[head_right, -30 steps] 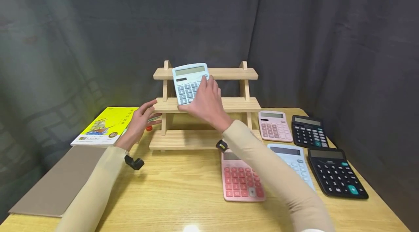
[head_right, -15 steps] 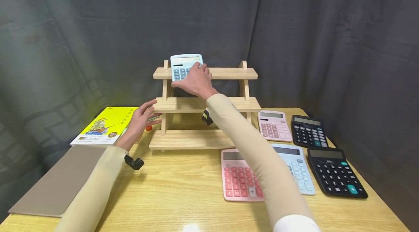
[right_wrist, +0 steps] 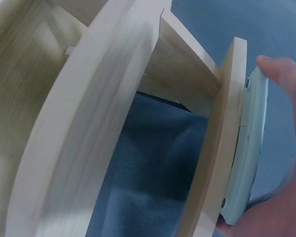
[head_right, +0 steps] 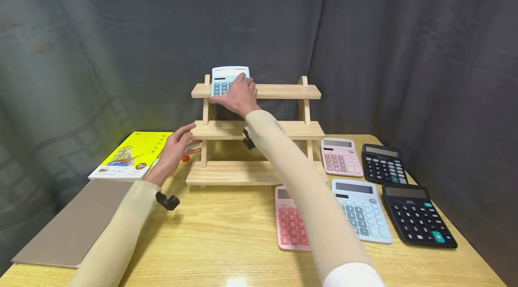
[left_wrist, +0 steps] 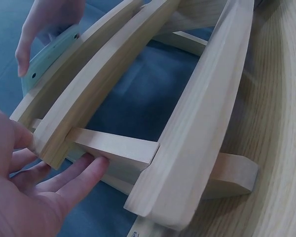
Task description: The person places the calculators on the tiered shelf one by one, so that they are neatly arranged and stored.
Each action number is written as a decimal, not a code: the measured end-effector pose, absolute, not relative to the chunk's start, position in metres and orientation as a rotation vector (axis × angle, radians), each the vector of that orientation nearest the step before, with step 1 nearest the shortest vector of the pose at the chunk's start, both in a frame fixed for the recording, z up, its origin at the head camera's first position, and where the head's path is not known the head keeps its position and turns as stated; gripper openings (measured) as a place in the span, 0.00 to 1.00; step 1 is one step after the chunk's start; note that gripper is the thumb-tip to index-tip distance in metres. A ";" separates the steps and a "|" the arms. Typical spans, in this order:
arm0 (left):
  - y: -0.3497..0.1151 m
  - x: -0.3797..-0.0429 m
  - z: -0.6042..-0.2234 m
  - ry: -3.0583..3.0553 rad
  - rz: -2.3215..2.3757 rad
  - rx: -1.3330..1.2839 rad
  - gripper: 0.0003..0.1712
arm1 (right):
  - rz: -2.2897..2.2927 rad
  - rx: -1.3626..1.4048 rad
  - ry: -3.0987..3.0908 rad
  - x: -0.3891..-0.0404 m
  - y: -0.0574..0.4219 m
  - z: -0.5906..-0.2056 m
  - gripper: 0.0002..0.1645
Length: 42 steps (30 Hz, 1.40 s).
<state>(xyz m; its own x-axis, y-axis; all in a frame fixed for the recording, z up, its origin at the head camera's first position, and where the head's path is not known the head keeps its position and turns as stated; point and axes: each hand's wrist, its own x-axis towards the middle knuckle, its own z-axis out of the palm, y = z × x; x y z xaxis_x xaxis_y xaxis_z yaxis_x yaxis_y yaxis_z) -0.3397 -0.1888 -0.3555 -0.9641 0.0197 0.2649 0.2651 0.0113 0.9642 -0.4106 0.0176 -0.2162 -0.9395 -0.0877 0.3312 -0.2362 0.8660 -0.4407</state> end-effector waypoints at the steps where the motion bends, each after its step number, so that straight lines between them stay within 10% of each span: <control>1: -0.189 -0.340 -0.355 -2.098 -2.068 -0.299 0.27 | 0.716 0.246 -2.730 -0.411 0.017 -0.217 0.79; 33: -0.186 -0.341 -0.361 -2.093 -2.064 -0.343 0.27 | 0.707 0.611 -2.611 -0.400 0.050 -0.228 0.58; 42: -0.190 -0.338 -0.357 -2.134 -2.026 -0.334 0.27 | 0.691 0.703 -2.603 -0.351 0.095 -0.252 0.68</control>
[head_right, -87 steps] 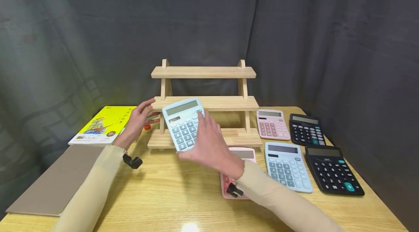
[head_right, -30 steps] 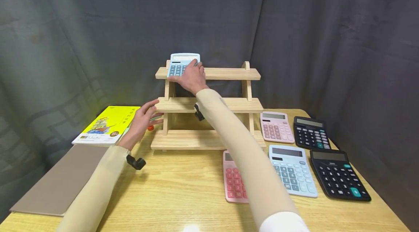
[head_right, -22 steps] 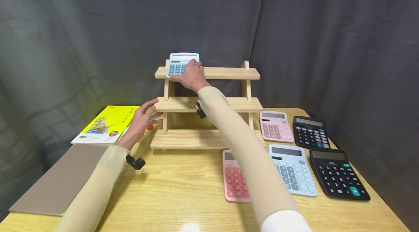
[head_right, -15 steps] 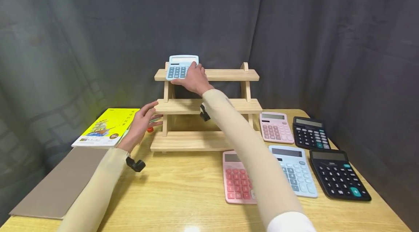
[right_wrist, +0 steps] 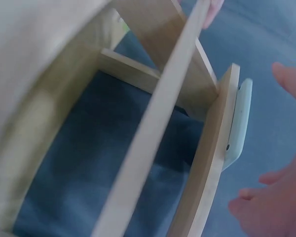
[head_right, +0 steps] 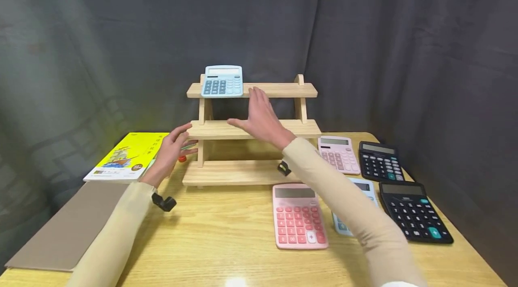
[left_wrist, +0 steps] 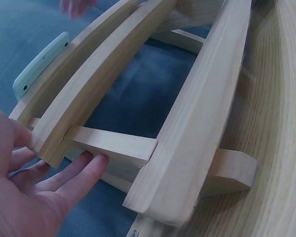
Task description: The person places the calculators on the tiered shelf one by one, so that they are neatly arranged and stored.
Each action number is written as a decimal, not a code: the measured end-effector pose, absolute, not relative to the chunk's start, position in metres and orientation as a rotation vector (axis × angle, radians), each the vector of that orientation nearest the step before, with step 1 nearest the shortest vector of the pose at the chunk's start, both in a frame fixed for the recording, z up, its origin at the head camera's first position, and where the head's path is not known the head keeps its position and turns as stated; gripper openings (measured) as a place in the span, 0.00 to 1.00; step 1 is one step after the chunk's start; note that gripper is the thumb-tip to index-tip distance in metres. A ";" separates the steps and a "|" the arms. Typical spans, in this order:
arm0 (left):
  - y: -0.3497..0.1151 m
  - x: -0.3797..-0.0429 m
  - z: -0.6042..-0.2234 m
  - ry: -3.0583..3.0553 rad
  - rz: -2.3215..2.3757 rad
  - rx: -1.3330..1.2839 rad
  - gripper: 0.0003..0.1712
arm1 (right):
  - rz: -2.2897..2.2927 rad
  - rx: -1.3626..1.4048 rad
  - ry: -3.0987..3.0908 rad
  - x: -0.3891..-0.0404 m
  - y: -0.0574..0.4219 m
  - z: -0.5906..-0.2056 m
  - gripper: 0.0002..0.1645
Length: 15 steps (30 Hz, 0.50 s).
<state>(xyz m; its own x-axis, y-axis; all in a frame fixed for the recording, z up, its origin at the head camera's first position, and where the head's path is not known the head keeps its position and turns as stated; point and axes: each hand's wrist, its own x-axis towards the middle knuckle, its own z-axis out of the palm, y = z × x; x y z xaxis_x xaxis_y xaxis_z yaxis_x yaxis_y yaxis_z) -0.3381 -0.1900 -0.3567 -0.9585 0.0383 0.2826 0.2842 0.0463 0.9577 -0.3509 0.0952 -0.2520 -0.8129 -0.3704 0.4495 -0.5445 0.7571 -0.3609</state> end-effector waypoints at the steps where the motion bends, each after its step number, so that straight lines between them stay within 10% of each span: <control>1: -0.191 -0.338 -0.356 -2.140 -2.017 -0.331 0.27 | 0.688 0.717 -2.597 -0.344 0.101 -0.256 0.69; 15: -0.195 -0.335 -0.356 -2.189 -1.962 -0.294 0.28 | 0.714 0.701 -2.717 -0.247 0.169 -0.318 0.73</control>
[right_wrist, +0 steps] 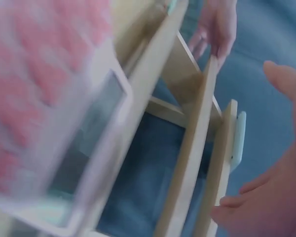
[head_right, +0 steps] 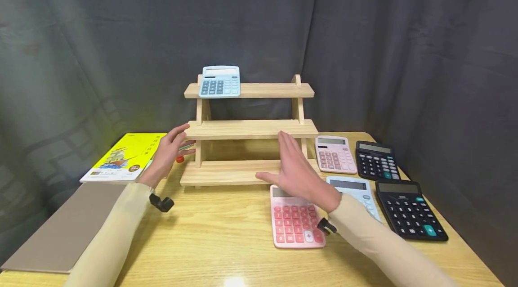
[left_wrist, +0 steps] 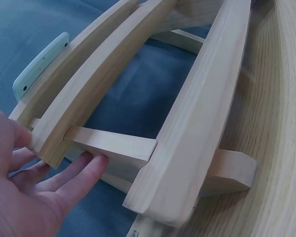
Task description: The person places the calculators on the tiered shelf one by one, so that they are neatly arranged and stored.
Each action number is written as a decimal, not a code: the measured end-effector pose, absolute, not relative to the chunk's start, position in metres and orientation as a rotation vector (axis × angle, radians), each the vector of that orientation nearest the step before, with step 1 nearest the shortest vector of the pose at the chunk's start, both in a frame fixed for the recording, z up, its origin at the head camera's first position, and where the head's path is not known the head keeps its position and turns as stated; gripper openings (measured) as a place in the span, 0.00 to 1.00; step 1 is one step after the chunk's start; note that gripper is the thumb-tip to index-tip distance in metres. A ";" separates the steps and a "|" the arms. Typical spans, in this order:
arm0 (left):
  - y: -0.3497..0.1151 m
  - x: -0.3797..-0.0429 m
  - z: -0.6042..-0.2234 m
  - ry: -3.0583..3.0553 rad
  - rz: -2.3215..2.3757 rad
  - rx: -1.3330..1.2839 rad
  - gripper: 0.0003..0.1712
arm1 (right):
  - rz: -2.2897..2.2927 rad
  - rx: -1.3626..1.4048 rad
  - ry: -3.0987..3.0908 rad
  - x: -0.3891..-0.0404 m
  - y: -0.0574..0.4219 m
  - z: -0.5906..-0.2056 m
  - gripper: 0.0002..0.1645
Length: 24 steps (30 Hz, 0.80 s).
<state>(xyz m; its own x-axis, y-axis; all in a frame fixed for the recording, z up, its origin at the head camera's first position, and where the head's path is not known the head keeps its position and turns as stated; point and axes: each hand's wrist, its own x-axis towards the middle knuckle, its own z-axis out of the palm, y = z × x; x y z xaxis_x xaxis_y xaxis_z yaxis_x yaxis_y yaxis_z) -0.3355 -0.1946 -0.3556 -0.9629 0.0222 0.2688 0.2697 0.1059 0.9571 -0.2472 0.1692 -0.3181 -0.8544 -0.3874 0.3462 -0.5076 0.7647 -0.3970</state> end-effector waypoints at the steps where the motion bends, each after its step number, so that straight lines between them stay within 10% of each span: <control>1: -0.195 -0.335 -0.356 -2.184 -1.967 -0.295 0.28 | 0.721 0.692 -2.732 -0.241 0.173 -0.323 0.73; 13: -0.193 -0.338 -0.357 -2.176 -1.992 -0.264 0.27 | 0.754 0.567 -2.847 -0.176 0.205 -0.362 0.68; 24: -0.194 -0.337 -0.356 -2.201 -1.962 -0.282 0.28 | 0.815 0.308 -2.928 -0.150 0.207 -0.386 0.87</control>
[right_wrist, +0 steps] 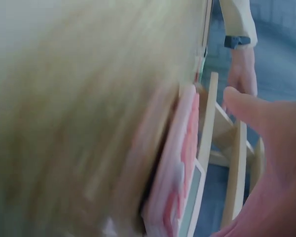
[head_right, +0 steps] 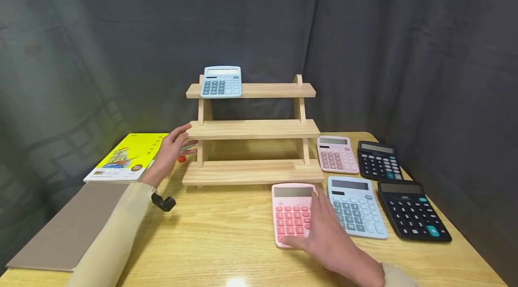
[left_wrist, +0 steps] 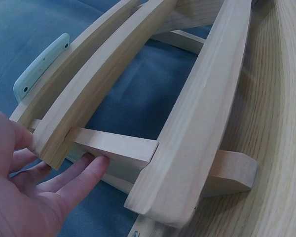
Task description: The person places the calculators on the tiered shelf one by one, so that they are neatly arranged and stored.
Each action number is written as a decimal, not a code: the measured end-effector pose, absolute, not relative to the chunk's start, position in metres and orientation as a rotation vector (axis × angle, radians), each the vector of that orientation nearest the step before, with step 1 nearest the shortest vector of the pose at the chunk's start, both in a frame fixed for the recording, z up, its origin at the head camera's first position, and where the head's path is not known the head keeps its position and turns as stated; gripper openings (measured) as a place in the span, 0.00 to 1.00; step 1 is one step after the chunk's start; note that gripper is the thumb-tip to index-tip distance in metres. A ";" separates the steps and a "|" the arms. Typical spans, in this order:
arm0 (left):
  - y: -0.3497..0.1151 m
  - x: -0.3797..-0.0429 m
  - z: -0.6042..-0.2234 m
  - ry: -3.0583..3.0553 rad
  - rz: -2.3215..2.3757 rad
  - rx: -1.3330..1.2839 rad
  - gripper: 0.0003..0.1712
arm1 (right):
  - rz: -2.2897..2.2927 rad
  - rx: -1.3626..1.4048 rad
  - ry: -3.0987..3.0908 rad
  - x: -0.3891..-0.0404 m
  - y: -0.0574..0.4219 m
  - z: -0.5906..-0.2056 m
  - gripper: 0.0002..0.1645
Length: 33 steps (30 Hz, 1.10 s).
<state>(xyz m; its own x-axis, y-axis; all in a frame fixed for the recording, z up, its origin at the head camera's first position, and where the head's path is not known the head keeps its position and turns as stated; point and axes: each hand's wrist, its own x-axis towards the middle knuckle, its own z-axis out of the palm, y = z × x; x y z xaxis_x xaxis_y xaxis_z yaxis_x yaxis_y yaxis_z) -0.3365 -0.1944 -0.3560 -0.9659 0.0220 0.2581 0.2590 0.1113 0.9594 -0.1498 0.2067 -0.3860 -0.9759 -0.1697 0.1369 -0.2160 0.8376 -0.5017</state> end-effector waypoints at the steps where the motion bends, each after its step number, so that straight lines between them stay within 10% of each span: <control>1: -0.195 -0.337 -0.356 -2.201 -1.961 -0.277 0.28 | 0.821 0.280 -2.948 -0.149 0.205 -0.388 0.89; 33: -0.194 -0.335 -0.355 -2.184 -1.972 -0.294 0.27 | 0.742 0.303 -2.980 -0.146 0.180 -0.396 0.85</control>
<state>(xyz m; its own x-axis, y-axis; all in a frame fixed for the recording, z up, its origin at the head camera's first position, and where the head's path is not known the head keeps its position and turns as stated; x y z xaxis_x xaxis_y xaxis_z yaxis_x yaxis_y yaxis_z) -0.3354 -0.1939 -0.3553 -0.9635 0.0230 0.2669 0.2678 0.0985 0.9584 -0.1455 0.1800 -0.3960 -0.9793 -0.1758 0.1007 -0.2025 0.8652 -0.4587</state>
